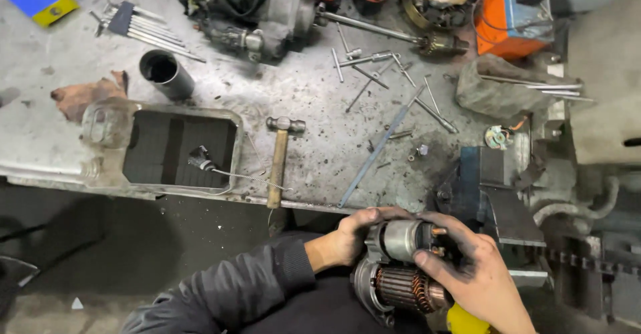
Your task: The person disassembles a starter motor on a workbench, using a screwdriver to remove screws from the housing and a hammer to tap components. They separate the motor casing to reveal the internal copper windings and armature, then use a screwdriver to adjust internal parts.
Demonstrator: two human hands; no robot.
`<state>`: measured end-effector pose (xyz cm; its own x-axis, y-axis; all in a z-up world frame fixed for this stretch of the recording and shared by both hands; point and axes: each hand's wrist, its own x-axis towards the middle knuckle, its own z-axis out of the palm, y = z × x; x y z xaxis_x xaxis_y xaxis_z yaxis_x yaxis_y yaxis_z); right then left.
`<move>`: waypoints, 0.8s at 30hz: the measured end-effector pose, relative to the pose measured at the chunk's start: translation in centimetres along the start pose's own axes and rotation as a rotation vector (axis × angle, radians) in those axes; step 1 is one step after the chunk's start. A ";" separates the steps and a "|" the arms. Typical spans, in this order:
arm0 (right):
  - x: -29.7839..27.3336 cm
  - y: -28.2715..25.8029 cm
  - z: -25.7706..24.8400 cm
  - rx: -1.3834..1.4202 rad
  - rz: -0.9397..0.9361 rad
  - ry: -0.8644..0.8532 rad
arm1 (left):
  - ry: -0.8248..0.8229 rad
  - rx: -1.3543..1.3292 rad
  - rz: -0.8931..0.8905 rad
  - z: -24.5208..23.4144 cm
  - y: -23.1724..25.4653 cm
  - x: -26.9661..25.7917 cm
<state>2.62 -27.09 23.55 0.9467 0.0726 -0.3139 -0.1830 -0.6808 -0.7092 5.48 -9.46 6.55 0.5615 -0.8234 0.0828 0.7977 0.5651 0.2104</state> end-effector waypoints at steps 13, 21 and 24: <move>-4.9 12.5 5.8 0.461 -0.282 0.203 | 0.184 0.112 0.101 1.0 -1.4 4.9; -4.7 7.3 -0.6 0.581 -0.497 0.689 | 0.219 0.113 0.164 13.4 1.3 13.2; -5.1 4.9 -4.5 0.686 -0.595 0.752 | 0.285 0.102 0.097 20.5 3.3 14.4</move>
<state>-1.95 -34.09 24.48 0.8076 -0.3574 0.4691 0.4530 -0.1333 -0.8815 11.72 -20.54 28.42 0.6845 -0.7097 -0.1664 0.7193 0.6206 0.3123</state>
